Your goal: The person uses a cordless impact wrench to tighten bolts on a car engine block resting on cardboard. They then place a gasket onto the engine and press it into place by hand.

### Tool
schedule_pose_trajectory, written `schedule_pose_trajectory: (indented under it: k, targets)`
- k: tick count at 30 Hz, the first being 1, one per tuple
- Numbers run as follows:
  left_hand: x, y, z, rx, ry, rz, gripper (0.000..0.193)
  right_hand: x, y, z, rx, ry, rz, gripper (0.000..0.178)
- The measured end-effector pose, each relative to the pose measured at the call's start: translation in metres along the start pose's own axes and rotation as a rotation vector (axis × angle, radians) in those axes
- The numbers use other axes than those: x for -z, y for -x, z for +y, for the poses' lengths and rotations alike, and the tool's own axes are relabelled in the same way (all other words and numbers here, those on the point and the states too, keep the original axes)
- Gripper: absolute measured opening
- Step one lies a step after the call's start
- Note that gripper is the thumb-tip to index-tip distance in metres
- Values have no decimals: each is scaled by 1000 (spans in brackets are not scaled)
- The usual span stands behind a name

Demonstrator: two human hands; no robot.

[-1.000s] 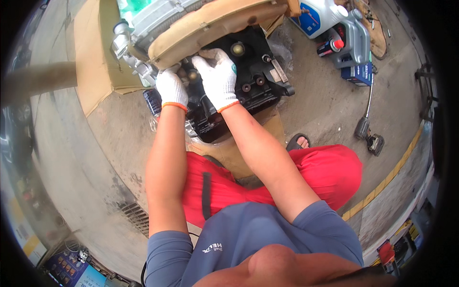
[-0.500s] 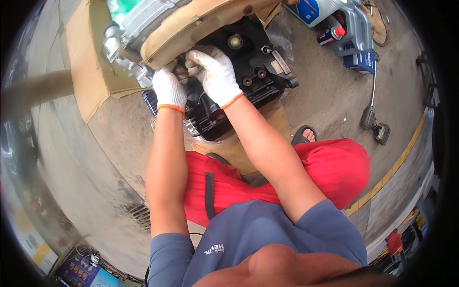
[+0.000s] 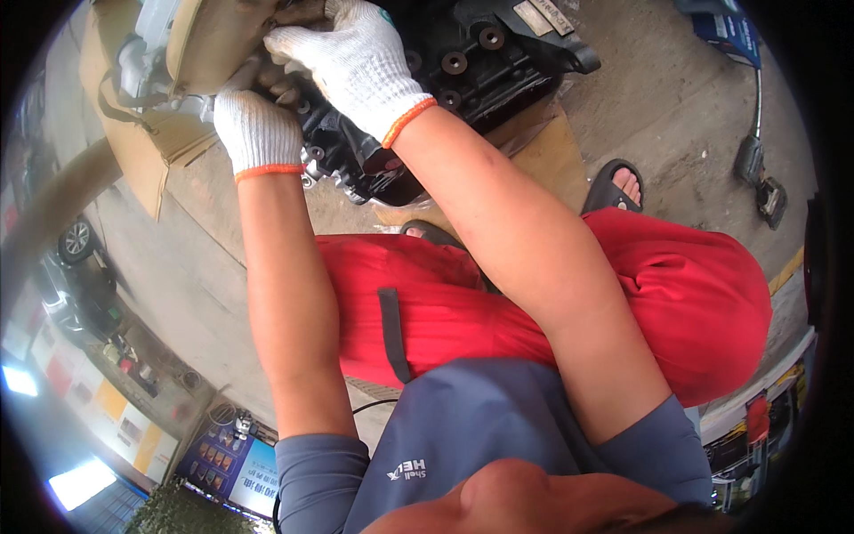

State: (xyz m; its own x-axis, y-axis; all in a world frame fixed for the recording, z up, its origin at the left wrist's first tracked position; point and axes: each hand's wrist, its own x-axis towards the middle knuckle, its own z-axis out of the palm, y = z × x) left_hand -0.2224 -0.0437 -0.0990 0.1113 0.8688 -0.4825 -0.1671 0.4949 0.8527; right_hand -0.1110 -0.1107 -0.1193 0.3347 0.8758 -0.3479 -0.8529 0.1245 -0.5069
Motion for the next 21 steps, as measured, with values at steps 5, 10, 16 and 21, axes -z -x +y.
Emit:
schedule_pose_trajectory:
  k: [5, 10, 16, 21]
  targets:
    - [-2, -3, -3, 5, -38, 55, 6, 13, -6, 1, 128, 357, 38, 23]
    - [1, -6, -6, -46, -80, 57, 3, 21, -2, -11, 19, 165, -87, 13]
    - [2, -7, -3, -37, -111, 101, 4, 17, 1, -18, -22, 136, -92, 12]
    - [1, -6, -3, -31, -157, 89, 7, 11, 0, -15, -112, -13, -93, 11]
